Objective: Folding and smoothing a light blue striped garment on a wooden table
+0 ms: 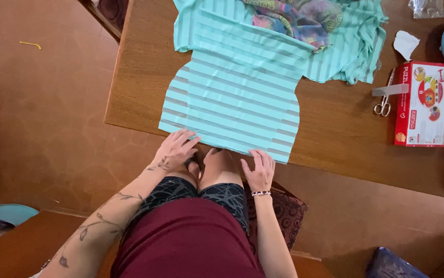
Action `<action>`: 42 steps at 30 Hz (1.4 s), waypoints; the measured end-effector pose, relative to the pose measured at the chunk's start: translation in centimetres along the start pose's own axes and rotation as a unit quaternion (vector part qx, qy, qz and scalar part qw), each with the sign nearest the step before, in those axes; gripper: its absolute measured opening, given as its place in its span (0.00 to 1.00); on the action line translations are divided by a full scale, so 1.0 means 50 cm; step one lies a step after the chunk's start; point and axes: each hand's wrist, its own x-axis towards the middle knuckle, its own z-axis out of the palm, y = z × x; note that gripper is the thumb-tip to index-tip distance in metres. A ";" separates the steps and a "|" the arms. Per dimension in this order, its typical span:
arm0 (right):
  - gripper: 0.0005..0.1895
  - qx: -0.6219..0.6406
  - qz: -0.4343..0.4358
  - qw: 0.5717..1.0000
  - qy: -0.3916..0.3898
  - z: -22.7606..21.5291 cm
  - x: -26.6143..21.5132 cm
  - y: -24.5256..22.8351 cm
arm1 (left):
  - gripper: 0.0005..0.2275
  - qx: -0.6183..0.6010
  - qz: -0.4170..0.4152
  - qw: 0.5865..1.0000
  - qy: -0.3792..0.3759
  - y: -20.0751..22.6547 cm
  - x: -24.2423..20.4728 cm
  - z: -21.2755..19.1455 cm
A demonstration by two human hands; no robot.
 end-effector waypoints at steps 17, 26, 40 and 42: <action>0.13 -0.050 -0.031 0.997 0.054 -0.007 -0.017 0.055 | 0.09 0.005 0.064 0.995 0.076 -0.024 0.035 -0.014; 0.14 0.037 0.026 0.993 0.113 -0.020 0.048 0.098 | 0.02 -0.056 -0.032 0.987 0.149 0.013 0.134 -0.123; 0.10 0.031 -0.052 0.953 0.297 -0.351 0.295 -0.055 | 0.03 -0.122 0.003 0.956 0.266 0.088 0.319 -0.427; 0.11 0.014 -0.067 0.933 0.354 -0.388 0.321 -0.062 | 0.03 -0.146 0.013 0.953 0.266 0.093 0.337 -0.479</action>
